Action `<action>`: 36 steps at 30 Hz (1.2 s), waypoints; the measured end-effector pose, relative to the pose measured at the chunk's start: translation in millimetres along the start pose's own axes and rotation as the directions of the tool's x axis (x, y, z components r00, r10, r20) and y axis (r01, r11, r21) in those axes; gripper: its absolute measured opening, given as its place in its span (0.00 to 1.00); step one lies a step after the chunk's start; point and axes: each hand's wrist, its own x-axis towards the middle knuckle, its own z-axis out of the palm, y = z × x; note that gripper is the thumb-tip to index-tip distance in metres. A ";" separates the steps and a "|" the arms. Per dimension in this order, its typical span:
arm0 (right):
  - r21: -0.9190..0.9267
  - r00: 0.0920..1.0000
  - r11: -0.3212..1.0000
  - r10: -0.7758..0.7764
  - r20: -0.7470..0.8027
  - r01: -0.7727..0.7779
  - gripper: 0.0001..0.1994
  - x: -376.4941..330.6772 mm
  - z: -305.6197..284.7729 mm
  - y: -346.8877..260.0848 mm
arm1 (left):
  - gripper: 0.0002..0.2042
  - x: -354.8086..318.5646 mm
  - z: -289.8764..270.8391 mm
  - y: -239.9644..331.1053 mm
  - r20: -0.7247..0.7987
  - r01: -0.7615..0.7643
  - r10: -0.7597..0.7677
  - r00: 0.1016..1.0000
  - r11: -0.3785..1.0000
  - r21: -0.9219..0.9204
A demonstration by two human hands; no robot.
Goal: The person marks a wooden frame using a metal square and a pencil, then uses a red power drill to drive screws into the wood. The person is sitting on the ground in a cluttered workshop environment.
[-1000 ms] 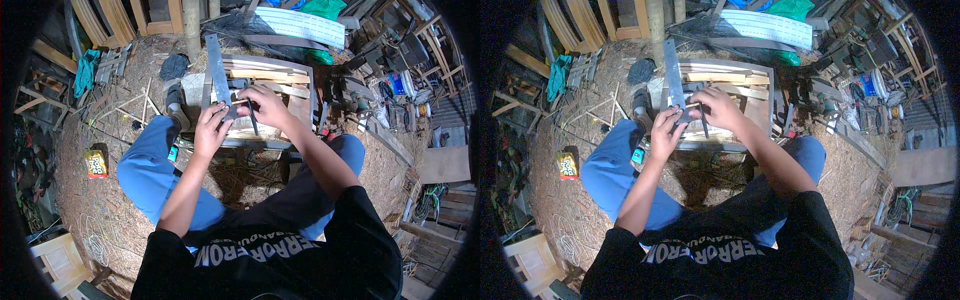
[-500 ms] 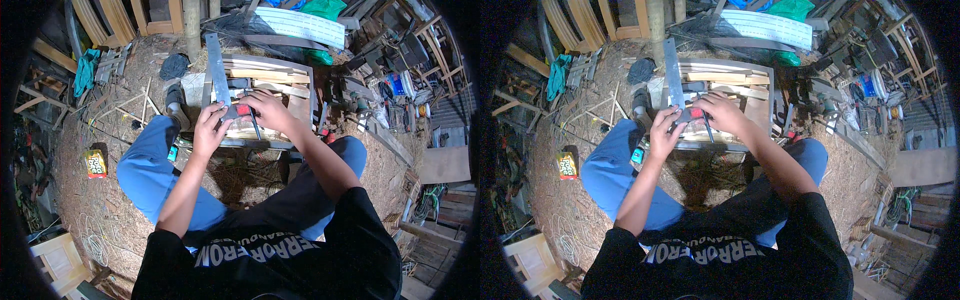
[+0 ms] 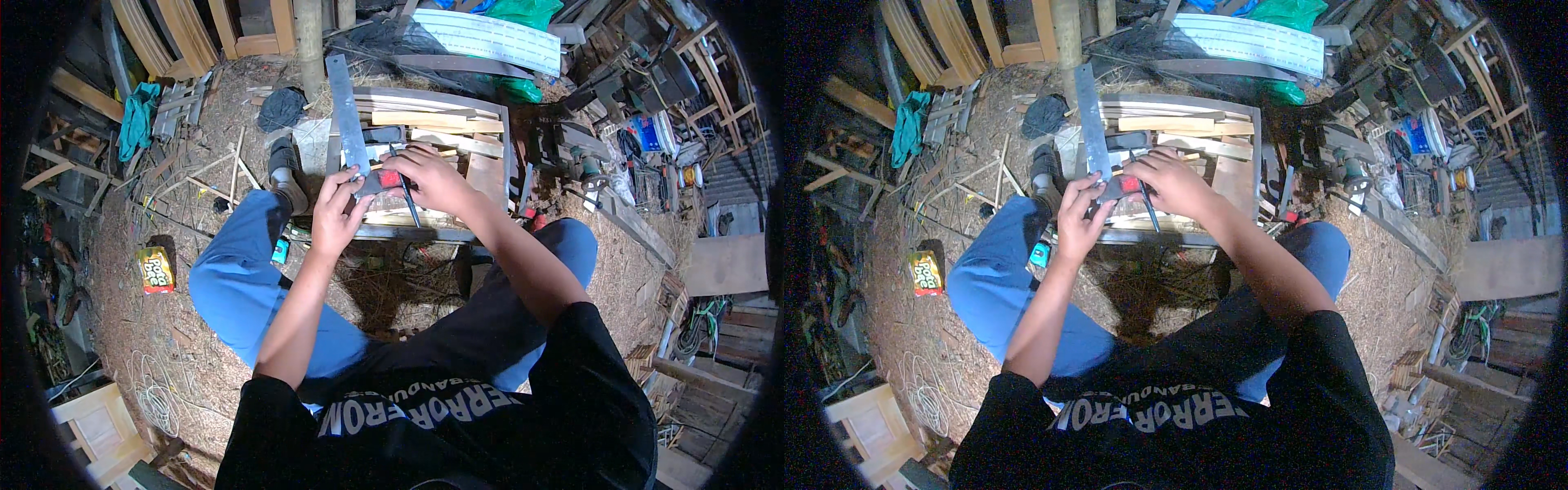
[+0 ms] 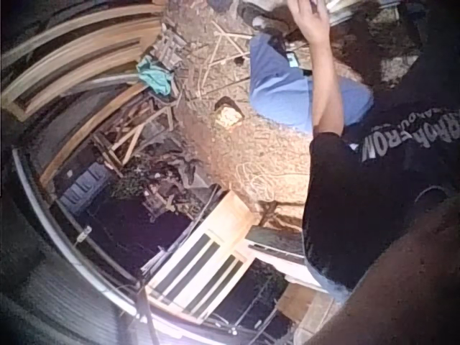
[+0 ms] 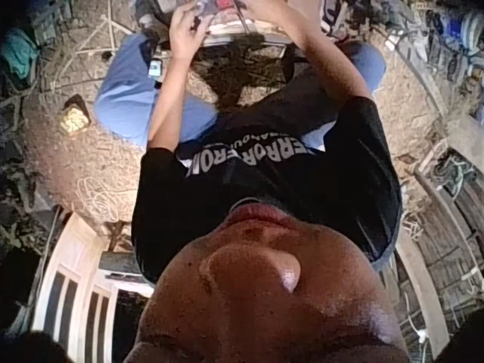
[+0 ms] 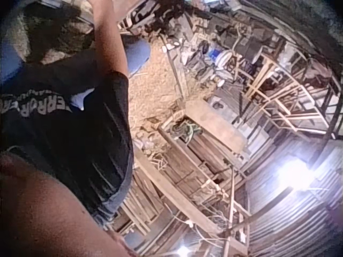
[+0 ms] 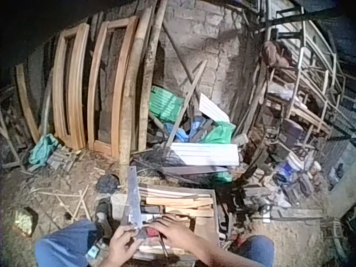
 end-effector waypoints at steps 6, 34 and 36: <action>0.004 1.000 1.000 0.002 -0.012 -0.002 0.25 0.0 3.1 0.9 | 0.14 -1.6 -0.7 -1.1 0.010 0.018 -0.018 1.000 1.000 0.020; 0.076 0.999 0.997 -0.030 -0.027 0.032 0.24 1.8 7.7 1.6 | 0.15 -5.7 -0.1 -0.7 -0.024 -0.010 0.013 1.000 0.994 0.112; 0.080 0.999 0.996 -0.031 -0.028 0.033 0.24 1.5 7.3 1.2 | 0.15 -5.3 0.1 -0.4 -0.021 -0.004 0.006 1.000 0.994 0.111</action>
